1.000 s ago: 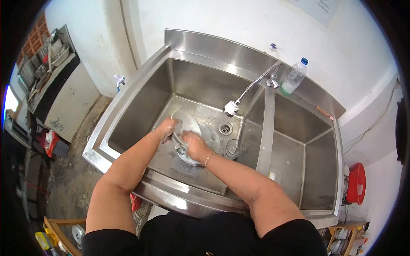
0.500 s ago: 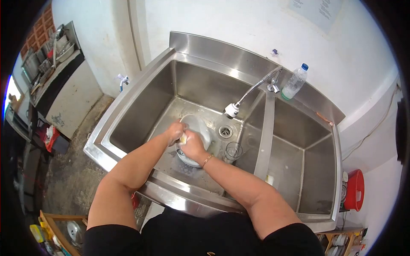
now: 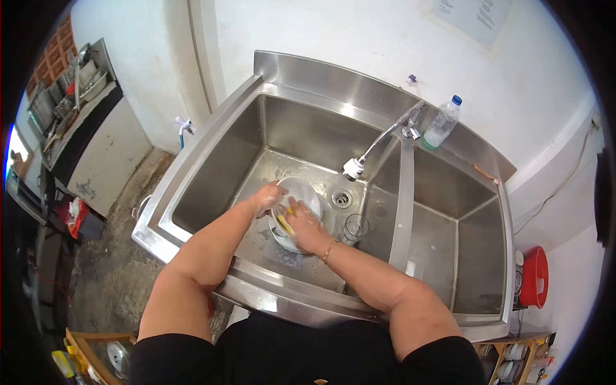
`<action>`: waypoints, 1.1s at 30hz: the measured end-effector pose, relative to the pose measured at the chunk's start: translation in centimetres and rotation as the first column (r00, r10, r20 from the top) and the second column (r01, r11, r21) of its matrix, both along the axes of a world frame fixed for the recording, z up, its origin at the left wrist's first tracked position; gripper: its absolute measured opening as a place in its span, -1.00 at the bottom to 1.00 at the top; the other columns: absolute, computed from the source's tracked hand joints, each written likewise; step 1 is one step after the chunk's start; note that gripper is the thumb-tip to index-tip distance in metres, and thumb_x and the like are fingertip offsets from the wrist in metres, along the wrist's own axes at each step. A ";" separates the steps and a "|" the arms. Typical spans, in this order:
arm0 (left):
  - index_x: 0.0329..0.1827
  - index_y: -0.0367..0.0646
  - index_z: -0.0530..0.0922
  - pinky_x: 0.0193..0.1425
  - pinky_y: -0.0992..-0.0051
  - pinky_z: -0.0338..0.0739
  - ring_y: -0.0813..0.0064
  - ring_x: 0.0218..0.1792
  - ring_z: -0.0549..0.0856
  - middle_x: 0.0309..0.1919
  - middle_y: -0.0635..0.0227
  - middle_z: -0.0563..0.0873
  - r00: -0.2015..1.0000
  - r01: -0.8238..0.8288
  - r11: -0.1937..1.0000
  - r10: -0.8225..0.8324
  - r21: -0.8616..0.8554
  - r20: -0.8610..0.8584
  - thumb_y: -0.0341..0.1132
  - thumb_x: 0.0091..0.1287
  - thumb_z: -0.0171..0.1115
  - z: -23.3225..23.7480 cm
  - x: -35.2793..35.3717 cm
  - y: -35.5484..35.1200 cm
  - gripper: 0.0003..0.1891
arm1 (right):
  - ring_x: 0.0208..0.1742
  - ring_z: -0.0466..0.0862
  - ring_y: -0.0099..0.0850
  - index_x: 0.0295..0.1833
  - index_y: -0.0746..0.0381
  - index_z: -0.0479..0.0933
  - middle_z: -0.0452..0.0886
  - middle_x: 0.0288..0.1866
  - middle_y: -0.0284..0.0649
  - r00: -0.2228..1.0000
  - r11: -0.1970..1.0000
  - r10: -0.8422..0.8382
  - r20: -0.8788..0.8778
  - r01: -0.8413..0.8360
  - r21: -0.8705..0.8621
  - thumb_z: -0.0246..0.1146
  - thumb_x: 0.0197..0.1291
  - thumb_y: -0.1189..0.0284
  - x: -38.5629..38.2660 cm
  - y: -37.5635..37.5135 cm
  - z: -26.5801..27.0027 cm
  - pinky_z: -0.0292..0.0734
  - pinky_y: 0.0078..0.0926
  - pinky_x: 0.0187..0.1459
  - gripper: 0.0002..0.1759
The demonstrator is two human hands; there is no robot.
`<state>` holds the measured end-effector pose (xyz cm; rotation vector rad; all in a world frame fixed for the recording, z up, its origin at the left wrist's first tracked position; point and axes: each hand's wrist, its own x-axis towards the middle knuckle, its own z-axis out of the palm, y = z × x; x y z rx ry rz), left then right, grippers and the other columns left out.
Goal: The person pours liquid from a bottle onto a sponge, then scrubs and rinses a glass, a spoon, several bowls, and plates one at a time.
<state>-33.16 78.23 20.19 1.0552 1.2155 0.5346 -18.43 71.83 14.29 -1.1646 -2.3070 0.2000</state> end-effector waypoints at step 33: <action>-0.10 -0.40 0.45 -0.36 0.24 0.61 0.22 -0.42 0.68 -0.32 0.06 0.64 0.914 -0.125 0.983 0.166 -0.133 0.369 -0.29 0.10 0.34 -0.3 -0.4 1.4 -0.59 | -0.16 0.57 -0.03 0.04 0.25 0.42 0.52 -0.18 0.06 0.506 0.693 -0.696 -0.509 0.289 -0.660 0.21 0.09 0.33 -0.5 4.1 2.0 0.45 -0.22 -0.11 -0.60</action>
